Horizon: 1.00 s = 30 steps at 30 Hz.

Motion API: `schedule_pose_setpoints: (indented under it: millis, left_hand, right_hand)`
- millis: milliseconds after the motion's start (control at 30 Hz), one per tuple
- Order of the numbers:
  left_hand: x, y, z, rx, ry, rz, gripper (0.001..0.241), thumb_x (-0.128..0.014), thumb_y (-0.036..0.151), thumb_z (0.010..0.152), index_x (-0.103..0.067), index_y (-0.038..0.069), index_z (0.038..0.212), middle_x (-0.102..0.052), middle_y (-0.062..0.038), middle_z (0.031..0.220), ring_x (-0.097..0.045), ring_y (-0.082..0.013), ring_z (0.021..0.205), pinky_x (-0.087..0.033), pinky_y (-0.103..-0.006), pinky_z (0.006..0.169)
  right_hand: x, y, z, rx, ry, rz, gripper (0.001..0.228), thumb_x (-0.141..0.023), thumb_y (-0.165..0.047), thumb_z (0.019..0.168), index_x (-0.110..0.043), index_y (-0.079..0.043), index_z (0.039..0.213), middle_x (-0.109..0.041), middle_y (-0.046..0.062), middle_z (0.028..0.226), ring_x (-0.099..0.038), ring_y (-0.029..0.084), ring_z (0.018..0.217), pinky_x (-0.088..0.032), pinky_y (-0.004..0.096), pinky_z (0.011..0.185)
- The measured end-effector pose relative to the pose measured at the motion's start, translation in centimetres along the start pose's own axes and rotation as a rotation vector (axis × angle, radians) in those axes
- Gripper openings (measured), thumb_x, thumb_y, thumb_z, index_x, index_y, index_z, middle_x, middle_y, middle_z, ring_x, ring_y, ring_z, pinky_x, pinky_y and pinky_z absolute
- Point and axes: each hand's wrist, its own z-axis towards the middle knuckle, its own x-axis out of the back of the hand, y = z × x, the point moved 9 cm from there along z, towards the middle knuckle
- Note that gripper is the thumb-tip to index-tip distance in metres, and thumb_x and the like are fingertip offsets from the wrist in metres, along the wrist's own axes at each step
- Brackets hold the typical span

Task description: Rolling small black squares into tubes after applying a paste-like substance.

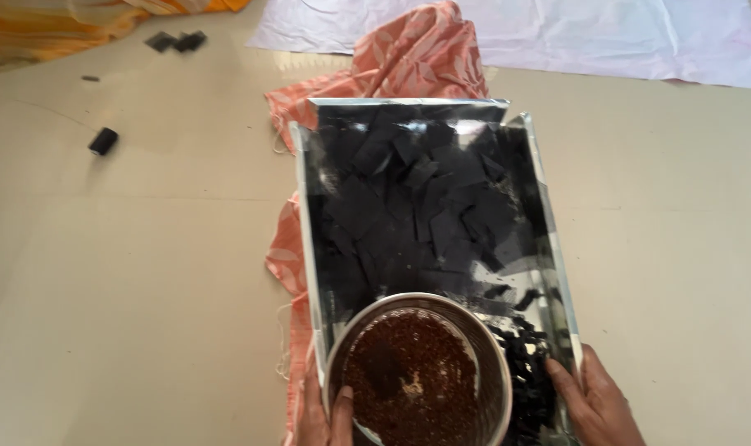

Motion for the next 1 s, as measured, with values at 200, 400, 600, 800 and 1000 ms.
schedule_pose_setpoints:
  millis: [200, 400, 600, 800, 1000]
  left_hand:
    - [0.2, 1.7, -1.4, 0.23, 0.038, 0.029, 0.068, -0.054, 0.009, 0.091, -0.036, 0.013, 0.157, -0.064, -0.015, 0.137, -0.066, -0.0259, 0.125, -0.046, -0.035, 0.107]
    - [-0.2, 2.0, -1.3, 0.208, 0.044, -0.017, 0.065, -0.051, 0.004, 0.091, -0.035, 0.009, 0.154, -0.067, -0.016, 0.134, -0.068, -0.0263, 0.121, -0.049, -0.0358, 0.102]
    - [-0.5, 7.7, -0.8, 0.304, 0.071, -0.021, 0.088, -0.048, 0.002, 0.088, -0.008, 0.018, 0.165, -0.064, -0.015, 0.135, -0.069, -0.025, 0.119, -0.05, -0.0365, 0.102]
    - [-0.7, 8.3, -0.9, 0.262, 0.017, 0.04, 0.091, -0.043, -0.004, 0.081, -0.014, 0.018, 0.165, -0.054, -0.015, 0.148, -0.064, -0.0267, 0.127, -0.049, -0.0397, 0.105]
    - [-0.6, 8.5, -1.1, 0.145, 0.021, 0.148, 0.09, -0.051, -0.004, 0.08, -0.011, 0.011, 0.16, -0.032, -0.021, 0.159, -0.042, -0.0344, 0.144, -0.035, -0.0432, 0.115]
  right_hand:
    - [0.4, -4.3, -1.8, -0.085, -0.064, -0.064, 0.037, -0.059, -0.032, 0.1, -0.059, -0.006, 0.126, -0.07, 0.011, 0.1, -0.069, 0.018, 0.091, -0.051, 0.033, 0.084]
    - [0.3, -3.4, -1.9, -0.098, -0.12, -0.044, 0.035, -0.057, -0.031, 0.103, -0.057, -0.004, 0.125, -0.065, 0.018, 0.088, -0.058, 0.023, 0.084, -0.049, 0.039, 0.079]
    - [0.8, -6.8, -2.8, -0.044, -0.118, 0.005, 0.044, -0.054, -0.037, 0.096, -0.054, -0.005, 0.126, -0.066, 0.006, 0.081, -0.058, 0.015, 0.078, -0.049, 0.033, 0.074]
    - [1.2, -3.9, -1.7, -0.135, -0.131, -0.22, 0.052, -0.059, -0.045, 0.105, -0.053, -0.003, 0.135, -0.055, 0.019, 0.078, -0.049, 0.024, 0.074, -0.047, 0.043, 0.069]
    - [3.1, -10.7, -4.2, 0.635, 0.228, -0.489, 0.054, -0.059, -0.033, 0.101, -0.052, 0.004, 0.139, -0.064, 0.024, 0.114, -0.066, 0.032, 0.1, -0.057, 0.043, 0.08]
